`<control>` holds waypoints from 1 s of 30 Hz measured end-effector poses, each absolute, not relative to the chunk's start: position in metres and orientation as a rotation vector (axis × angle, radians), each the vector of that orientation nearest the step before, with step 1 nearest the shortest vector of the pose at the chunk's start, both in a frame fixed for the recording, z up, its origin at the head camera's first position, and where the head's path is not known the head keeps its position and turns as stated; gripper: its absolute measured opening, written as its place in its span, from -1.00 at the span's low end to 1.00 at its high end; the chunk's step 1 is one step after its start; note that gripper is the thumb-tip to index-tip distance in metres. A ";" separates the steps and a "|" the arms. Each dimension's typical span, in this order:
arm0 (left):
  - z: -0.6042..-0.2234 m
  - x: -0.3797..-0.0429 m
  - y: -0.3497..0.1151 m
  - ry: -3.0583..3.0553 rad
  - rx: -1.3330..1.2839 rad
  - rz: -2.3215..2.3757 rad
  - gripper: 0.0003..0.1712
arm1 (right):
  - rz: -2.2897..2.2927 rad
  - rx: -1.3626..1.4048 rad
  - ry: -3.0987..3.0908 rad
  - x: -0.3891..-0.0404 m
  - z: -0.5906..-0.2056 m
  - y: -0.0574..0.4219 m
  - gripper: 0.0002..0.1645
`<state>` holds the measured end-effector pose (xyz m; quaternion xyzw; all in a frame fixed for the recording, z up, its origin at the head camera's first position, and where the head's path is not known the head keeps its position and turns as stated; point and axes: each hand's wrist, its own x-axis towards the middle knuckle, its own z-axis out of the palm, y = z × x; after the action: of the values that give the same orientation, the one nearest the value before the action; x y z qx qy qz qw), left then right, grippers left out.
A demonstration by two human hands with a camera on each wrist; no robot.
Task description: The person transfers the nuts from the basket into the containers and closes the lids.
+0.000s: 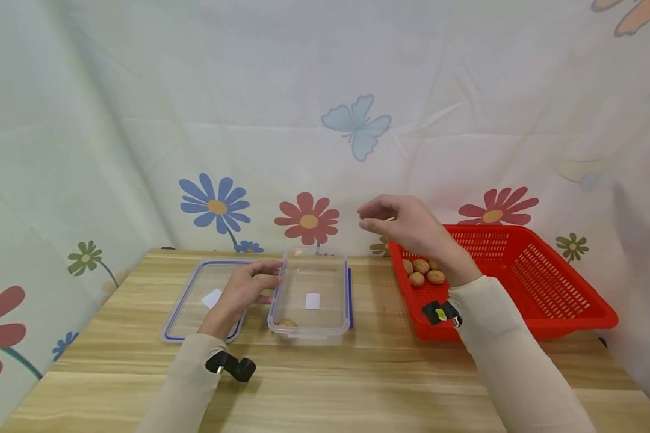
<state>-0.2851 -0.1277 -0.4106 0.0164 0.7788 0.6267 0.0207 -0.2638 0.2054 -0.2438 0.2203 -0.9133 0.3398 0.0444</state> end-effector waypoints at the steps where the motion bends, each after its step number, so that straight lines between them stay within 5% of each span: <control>1: -0.411 -0.285 -0.128 2.413 0.050 1.944 -0.52 | 1.028 0.652 -2.798 -0.265 -0.242 0.209 -0.59; 30: -0.412 -0.286 -0.127 2.391 0.029 1.958 -0.50 | 1.077 0.341 -2.915 -0.310 -0.261 0.296 -0.34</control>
<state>-0.2862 -0.1267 -0.4124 0.0094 0.7735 0.6332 0.0255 -0.3101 0.2958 -0.2612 0.1092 -0.9324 0.3444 0.0075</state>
